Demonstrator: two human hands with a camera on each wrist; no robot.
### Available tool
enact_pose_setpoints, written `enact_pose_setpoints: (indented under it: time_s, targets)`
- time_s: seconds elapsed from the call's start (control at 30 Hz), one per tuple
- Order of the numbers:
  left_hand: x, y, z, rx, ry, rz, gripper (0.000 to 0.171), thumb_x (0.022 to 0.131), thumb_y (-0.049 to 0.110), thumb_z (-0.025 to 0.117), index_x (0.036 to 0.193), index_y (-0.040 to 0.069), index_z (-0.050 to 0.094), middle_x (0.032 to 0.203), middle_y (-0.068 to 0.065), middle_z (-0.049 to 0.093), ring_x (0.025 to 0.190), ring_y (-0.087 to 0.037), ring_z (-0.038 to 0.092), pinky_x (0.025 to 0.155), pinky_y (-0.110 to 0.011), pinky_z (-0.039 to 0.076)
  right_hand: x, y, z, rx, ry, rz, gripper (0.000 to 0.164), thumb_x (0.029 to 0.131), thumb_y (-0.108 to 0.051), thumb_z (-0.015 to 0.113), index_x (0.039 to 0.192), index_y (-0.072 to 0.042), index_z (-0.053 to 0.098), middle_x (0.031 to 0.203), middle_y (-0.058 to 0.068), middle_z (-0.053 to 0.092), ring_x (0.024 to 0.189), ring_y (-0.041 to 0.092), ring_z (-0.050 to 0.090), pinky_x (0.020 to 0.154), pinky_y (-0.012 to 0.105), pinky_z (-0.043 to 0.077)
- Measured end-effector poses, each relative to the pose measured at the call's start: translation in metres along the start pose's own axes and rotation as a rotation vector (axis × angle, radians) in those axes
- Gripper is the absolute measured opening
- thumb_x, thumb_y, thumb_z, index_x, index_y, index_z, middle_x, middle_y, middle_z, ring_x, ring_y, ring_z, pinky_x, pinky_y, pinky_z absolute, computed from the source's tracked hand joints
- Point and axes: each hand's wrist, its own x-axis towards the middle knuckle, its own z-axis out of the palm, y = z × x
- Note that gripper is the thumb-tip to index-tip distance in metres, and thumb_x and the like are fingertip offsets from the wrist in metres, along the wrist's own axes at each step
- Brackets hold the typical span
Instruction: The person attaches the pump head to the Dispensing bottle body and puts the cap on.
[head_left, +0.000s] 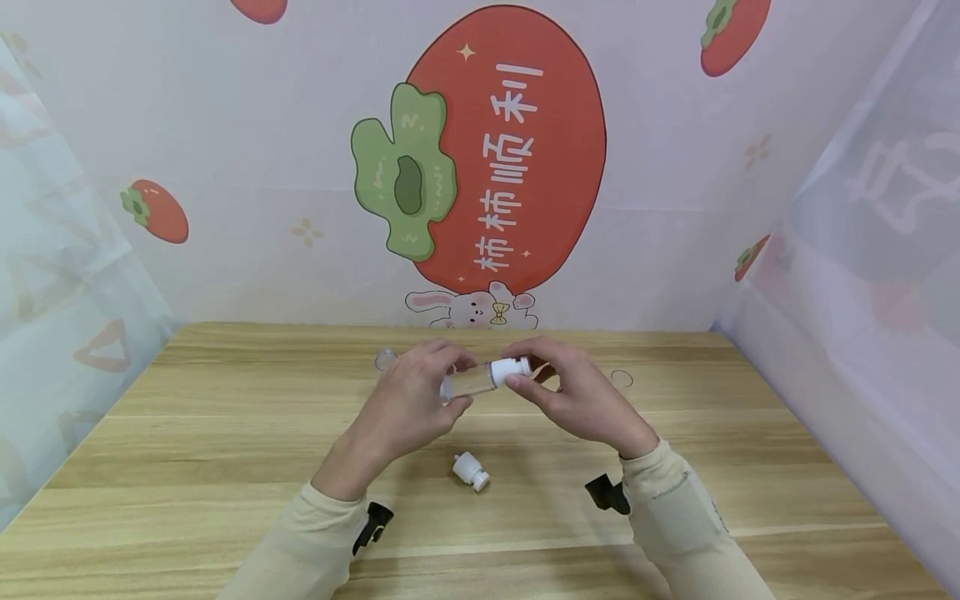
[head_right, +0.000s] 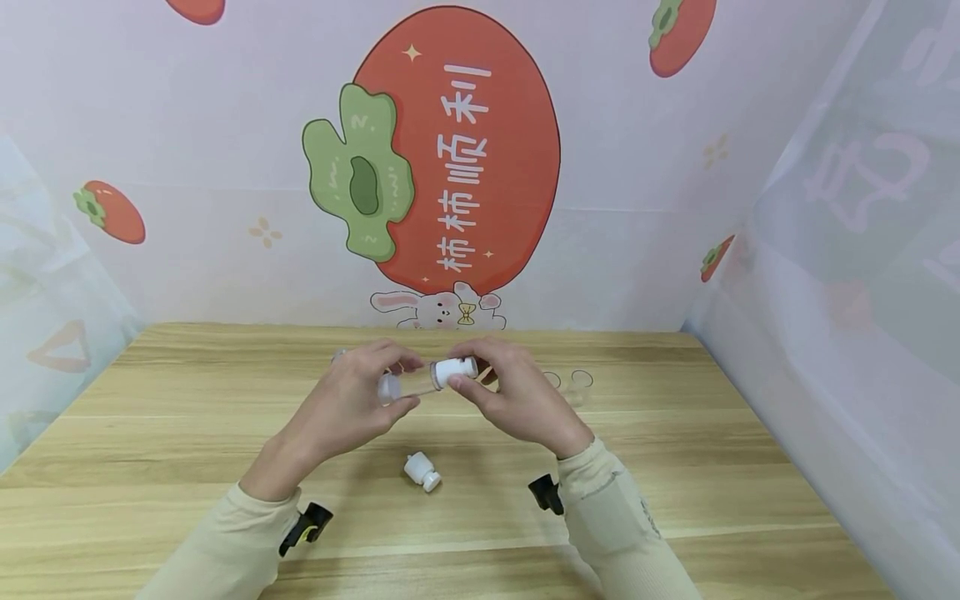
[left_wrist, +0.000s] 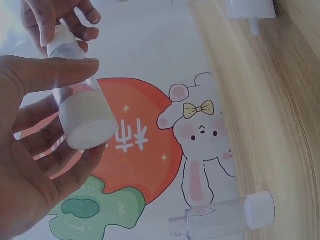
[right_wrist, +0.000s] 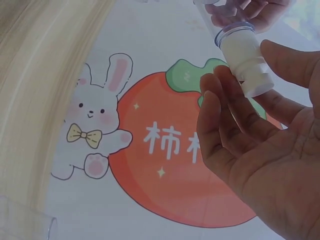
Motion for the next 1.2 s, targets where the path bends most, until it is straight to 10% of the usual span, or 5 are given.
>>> enact_pose_setpoints:
  time_s: [0.6, 1.2]
  targets:
    - [-0.0006, -0.0009, 0.002, 0.033, 0.041, 0.03, 0.04, 0.071, 0.004, 0.091, 0.106, 0.006, 0.072, 0.101, -0.003, 0.071, 0.092, -0.021, 0.065, 0.077, -0.036, 0.054, 0.0, -0.0017, -0.0012, -0.029, 0.009, 0.075, 0.02, 0.098, -0.02, 0.07, 0.116, -0.012, 0.069, 0.096, -0.006, 0.067, 0.087, 0.014, 0.062, 0.081, 0.037, 0.055]
    - [-0.0005, -0.0017, -0.0001, -0.051, -0.004, -0.021, 0.038, 0.073, 0.005, 0.09, 0.106, 0.007, 0.072, 0.098, -0.002, 0.068, 0.085, -0.017, 0.062, 0.075, -0.034, 0.051, -0.002, -0.0004, -0.0028, -0.022, 0.048, -0.005, 0.044, 0.088, -0.011, 0.08, 0.128, -0.006, 0.062, 0.119, 0.003, 0.065, 0.099, 0.021, 0.066, 0.087, 0.044, 0.056]
